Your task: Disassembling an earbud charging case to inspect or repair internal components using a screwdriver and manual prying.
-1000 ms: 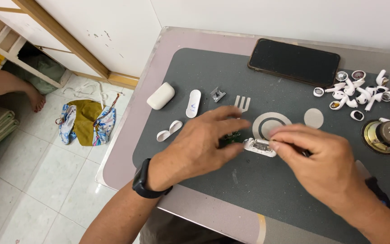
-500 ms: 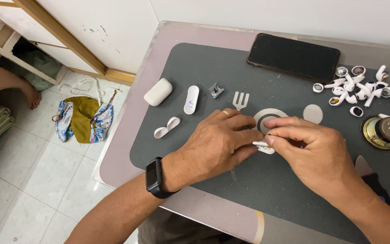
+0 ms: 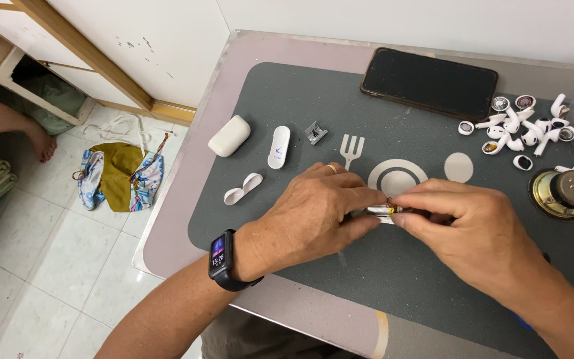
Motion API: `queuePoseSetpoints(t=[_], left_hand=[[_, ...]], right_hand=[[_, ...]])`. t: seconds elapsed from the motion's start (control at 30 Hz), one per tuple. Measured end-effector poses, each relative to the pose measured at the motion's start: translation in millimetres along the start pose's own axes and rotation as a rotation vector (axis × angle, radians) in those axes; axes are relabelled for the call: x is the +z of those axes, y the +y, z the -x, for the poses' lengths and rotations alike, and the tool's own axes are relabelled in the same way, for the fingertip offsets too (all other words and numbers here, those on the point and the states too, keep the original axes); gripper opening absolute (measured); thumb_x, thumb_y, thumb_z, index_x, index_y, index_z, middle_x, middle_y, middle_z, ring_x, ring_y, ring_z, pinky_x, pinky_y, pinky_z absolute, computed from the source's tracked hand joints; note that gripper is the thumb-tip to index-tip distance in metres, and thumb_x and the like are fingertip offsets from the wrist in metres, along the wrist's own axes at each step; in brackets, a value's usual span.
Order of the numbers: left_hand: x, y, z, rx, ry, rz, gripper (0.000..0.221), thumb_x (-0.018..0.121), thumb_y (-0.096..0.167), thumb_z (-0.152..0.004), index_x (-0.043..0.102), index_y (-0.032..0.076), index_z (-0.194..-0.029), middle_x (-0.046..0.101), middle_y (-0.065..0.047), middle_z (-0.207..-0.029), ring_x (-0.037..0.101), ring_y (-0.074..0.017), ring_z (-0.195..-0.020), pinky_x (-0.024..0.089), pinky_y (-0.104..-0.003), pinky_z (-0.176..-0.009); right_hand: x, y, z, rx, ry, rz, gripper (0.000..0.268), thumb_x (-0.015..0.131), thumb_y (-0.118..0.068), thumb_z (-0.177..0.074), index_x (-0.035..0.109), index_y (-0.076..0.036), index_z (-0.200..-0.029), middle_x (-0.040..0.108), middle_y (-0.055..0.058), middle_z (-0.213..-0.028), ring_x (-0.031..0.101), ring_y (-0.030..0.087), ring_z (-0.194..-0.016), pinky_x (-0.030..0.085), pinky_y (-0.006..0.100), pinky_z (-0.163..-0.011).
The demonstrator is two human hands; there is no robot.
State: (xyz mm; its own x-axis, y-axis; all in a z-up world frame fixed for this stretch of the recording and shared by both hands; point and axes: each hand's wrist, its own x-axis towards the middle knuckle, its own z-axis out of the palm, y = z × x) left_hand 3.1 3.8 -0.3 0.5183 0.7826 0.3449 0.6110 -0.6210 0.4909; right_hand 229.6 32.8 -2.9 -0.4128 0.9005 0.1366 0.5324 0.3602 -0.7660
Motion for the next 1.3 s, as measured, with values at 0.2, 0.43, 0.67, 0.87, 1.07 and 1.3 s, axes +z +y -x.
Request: queuePoseSetpoints(t=[0.2,0.43,0.67,0.87,1.07,1.3], left_hand=[[10.4,-2.6,-0.2,0.152,0.104,-0.218,0.010,0.067,0.018,-0.101,0.069,0.009,-0.103,0.065,-0.006,-0.088,0.059,-0.0303,-0.079,0.044,-0.042,-0.072],[15.0,1.9,-1.8,0.171,0.072,-0.347,0.014,0.074,0.021,-0.096,0.066,0.010,-0.098,0.062,-0.005,-0.083,0.059,-0.0299,-0.070,0.045,-0.042,-0.067],[8.8,-1.8,-15.3,0.061,-0.016,-0.072,0.019,0.059,0.023,-0.103,0.072,0.011,-0.098,0.068,-0.007,-0.081,0.065,-0.0335,-0.072,0.050,-0.046,-0.071],[11.5,-4.5,-22.4,-0.034,-0.091,-0.154,0.015,0.060,0.019,-0.099,0.070,0.014,-0.088,0.071,-0.003,-0.074,0.066,-0.0355,-0.069,0.049,-0.048,-0.068],[-2.8,6.1,-23.2,0.033,-0.102,0.006,0.021,0.065,0.030,-0.099,0.071,0.018,-0.115,0.073,-0.001,-0.093,0.067,-0.0259,-0.083,0.048,-0.040,-0.083],[-0.1,1.9,-28.6,-0.092,-0.099,0.171,0.009,0.066,0.014,-0.093,0.074,0.013,-0.088,0.071,0.000,-0.089,0.070,-0.0215,-0.079,0.050,-0.037,-0.077]], right_hand=[[0.8,8.9,1.8,-0.165,-0.022,0.118,0.023,0.083,-0.011,-0.077,0.081,-0.011,-0.100,0.077,-0.004,-0.090,0.066,0.008,-0.066,0.050,0.023,-0.066],[4.1,8.0,1.6,-0.274,-0.043,0.166,0.017,0.079,-0.010,-0.082,0.077,-0.011,-0.098,0.072,-0.004,-0.089,0.069,0.011,-0.074,0.051,0.027,-0.069],[1.8,18.1,1.6,-0.267,-0.102,0.198,0.020,0.078,-0.012,-0.081,0.075,-0.015,-0.100,0.071,-0.003,-0.089,0.068,0.016,-0.074,0.050,0.032,-0.071],[-1.7,17.1,2.5,-0.311,-0.110,0.170,0.019,0.076,-0.014,-0.085,0.074,-0.012,-0.104,0.071,-0.001,-0.092,0.069,0.017,-0.078,0.051,0.033,-0.074],[-1.4,24.5,1.9,-0.322,-0.147,0.163,0.019,0.075,-0.015,-0.085,0.072,-0.013,-0.104,0.068,0.000,-0.087,0.067,0.019,-0.077,0.051,0.034,-0.071],[-1.1,21.7,1.3,-0.271,-0.142,0.187,0.010,0.076,-0.015,-0.085,0.070,-0.014,-0.094,0.066,-0.002,-0.081,0.064,0.018,-0.071,0.048,0.034,-0.068]])
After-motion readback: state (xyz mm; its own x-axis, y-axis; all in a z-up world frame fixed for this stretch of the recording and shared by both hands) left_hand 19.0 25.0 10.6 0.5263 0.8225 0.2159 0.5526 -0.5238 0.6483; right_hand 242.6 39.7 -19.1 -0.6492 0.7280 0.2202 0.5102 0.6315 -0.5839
